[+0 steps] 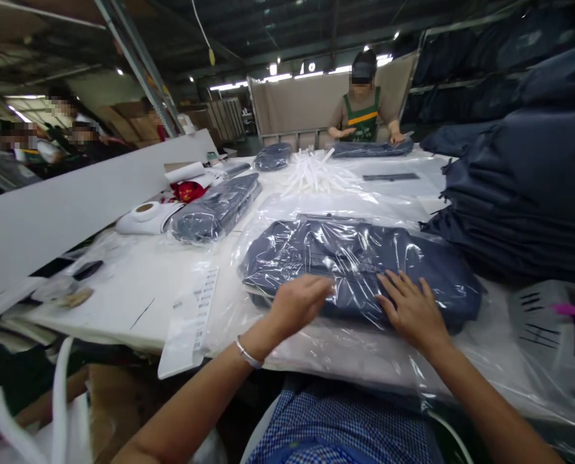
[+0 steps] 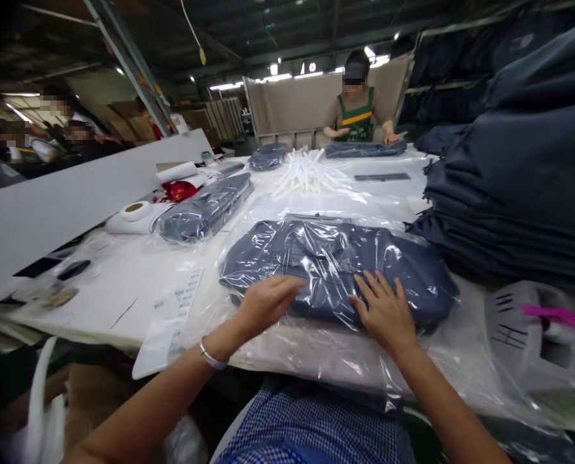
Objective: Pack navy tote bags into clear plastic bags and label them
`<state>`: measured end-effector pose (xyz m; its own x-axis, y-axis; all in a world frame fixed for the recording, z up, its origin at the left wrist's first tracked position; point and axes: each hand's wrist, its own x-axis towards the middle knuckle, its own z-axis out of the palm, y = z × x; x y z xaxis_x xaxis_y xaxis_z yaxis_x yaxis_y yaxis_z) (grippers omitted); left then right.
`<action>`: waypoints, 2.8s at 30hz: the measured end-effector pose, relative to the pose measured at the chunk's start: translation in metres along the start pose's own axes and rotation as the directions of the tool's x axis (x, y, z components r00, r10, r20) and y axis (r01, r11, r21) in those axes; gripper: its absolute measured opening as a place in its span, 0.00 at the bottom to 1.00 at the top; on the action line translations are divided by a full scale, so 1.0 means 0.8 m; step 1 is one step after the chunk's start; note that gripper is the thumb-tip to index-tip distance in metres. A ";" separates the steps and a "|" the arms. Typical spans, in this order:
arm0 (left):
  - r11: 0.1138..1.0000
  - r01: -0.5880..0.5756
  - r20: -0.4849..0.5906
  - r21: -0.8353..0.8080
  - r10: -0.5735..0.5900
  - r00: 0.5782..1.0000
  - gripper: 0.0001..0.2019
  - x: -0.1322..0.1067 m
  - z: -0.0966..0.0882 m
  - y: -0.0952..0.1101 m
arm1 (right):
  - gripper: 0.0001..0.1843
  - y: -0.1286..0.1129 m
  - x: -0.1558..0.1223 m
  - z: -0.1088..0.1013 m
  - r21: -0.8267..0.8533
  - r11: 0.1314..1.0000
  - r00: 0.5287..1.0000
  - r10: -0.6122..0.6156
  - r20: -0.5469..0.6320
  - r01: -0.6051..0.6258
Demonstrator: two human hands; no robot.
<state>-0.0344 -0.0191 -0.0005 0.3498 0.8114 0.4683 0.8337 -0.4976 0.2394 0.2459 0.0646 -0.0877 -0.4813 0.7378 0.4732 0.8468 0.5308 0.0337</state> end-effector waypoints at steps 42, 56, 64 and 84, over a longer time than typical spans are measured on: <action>0.971 0.097 0.041 0.217 -0.108 0.993 0.24 -0.104 0.036 -0.121 | 0.13 -0.030 -0.153 -0.058 0.273 0.961 0.999 -0.045 0.010 0.041; 0.964 0.155 0.051 0.214 -0.170 0.984 0.24 -0.095 0.028 -0.112 | 0.15 -0.054 -0.174 -0.124 0.219 0.974 0.978 -0.005 -0.209 0.051; 0.933 0.247 0.119 0.260 -0.285 0.951 0.22 -0.088 0.021 -0.111 | 0.27 -0.110 -0.185 -0.126 0.423 0.892 0.962 -0.043 -0.269 0.158; 0.887 0.001 0.197 0.462 -0.104 0.975 0.28 -0.015 0.006 -0.034 | 0.15 -0.078 -0.133 -0.025 0.097 0.994 0.998 -0.056 0.006 0.055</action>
<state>-0.0593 -0.0141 -0.0167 0.3386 0.9030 0.2646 0.9372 -0.2987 -0.1800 0.2487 -0.0552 -0.1225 -0.5292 0.7097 0.4650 0.7932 0.6084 -0.0257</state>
